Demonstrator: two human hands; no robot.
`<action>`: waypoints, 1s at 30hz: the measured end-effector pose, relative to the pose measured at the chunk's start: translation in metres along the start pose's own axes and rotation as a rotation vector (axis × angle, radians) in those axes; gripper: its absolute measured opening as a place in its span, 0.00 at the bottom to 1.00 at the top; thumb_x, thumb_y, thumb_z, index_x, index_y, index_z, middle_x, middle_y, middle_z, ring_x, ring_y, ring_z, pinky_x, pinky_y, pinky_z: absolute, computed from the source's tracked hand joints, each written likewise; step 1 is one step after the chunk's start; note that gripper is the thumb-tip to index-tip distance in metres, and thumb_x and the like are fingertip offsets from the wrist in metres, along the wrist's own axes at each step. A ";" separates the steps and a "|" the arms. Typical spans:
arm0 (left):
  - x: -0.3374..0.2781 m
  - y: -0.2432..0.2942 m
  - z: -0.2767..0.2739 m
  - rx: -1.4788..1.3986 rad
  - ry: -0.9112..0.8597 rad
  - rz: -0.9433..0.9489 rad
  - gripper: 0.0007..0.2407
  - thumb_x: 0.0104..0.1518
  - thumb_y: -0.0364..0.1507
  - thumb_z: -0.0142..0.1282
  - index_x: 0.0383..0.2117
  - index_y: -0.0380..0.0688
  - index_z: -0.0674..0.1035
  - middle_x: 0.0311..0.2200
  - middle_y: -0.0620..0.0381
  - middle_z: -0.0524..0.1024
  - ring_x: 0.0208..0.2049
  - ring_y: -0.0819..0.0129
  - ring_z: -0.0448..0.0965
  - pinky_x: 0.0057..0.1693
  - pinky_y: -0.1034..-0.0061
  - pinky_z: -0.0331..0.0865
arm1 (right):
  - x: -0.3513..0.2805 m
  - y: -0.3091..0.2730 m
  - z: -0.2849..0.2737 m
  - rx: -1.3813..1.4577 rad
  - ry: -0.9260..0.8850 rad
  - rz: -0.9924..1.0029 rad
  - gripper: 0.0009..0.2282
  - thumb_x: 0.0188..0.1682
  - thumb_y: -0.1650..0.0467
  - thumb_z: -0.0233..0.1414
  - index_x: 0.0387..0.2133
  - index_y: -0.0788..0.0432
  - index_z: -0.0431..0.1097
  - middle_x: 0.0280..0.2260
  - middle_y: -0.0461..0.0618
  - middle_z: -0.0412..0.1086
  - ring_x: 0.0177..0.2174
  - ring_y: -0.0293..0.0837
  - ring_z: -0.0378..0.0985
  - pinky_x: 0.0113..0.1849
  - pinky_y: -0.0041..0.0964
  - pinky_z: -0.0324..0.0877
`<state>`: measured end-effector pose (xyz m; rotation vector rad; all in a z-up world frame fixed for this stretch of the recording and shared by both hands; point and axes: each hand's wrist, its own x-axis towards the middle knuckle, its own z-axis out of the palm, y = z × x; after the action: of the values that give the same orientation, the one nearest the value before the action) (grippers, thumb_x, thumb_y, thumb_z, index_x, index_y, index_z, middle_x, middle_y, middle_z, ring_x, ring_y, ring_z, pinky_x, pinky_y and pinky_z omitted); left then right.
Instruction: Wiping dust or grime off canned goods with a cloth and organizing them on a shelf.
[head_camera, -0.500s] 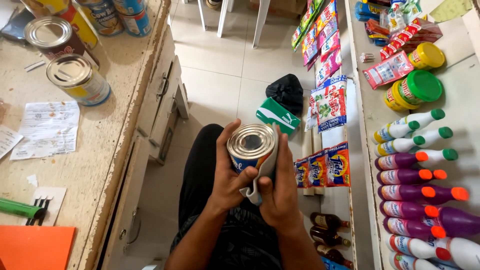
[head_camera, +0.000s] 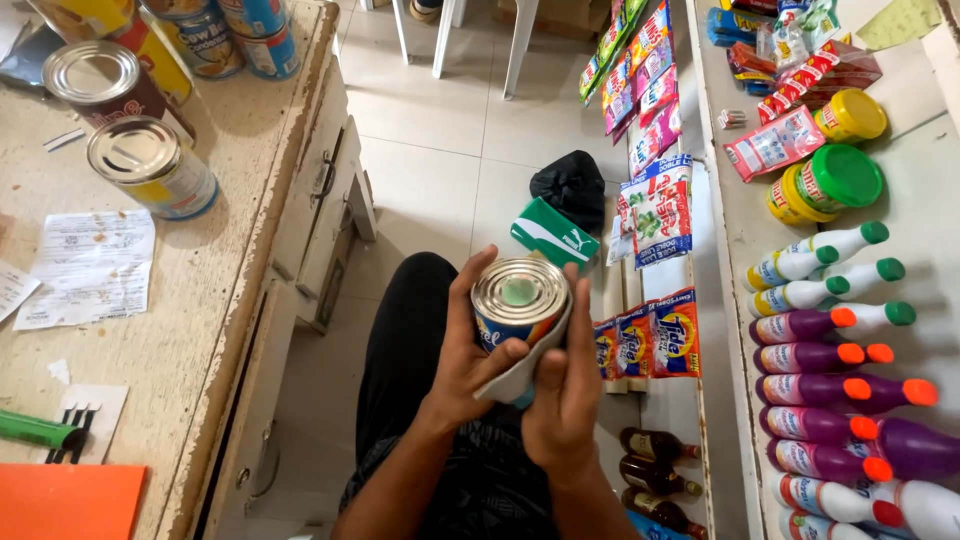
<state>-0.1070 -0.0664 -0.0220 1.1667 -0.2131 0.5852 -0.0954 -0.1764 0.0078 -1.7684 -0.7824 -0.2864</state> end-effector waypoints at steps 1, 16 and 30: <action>-0.001 -0.001 0.000 -0.008 0.022 0.000 0.36 0.60 0.41 0.59 0.68 0.41 0.50 0.64 0.39 0.56 0.63 0.48 0.66 0.69 0.58 0.63 | -0.004 0.000 0.001 -0.069 -0.027 -0.037 0.28 0.64 0.58 0.27 0.71 0.64 0.36 0.72 0.67 0.43 0.70 0.63 0.52 0.67 0.54 0.55; 0.016 -0.012 -0.012 0.008 0.051 0.123 0.43 0.59 0.37 0.61 0.71 0.34 0.41 0.61 0.32 0.62 0.60 0.48 0.66 0.68 0.52 0.56 | 0.009 0.024 0.017 -0.017 -0.047 0.032 0.39 0.57 0.51 0.34 0.70 0.71 0.34 0.65 0.78 0.52 0.63 0.74 0.55 0.62 0.62 0.50; 0.011 0.026 -0.025 0.266 0.199 0.165 0.39 0.53 0.44 0.64 0.68 0.35 0.61 0.55 0.42 0.75 0.57 0.55 0.75 0.65 0.60 0.66 | 0.015 -0.003 0.043 0.170 -0.019 -0.032 0.37 0.58 0.53 0.37 0.70 0.71 0.35 0.65 0.79 0.51 0.65 0.70 0.55 0.64 0.62 0.50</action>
<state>-0.1149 -0.0332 -0.0057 1.3446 -0.0616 0.8909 -0.0942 -0.1307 0.0039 -1.6020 -0.8253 -0.2183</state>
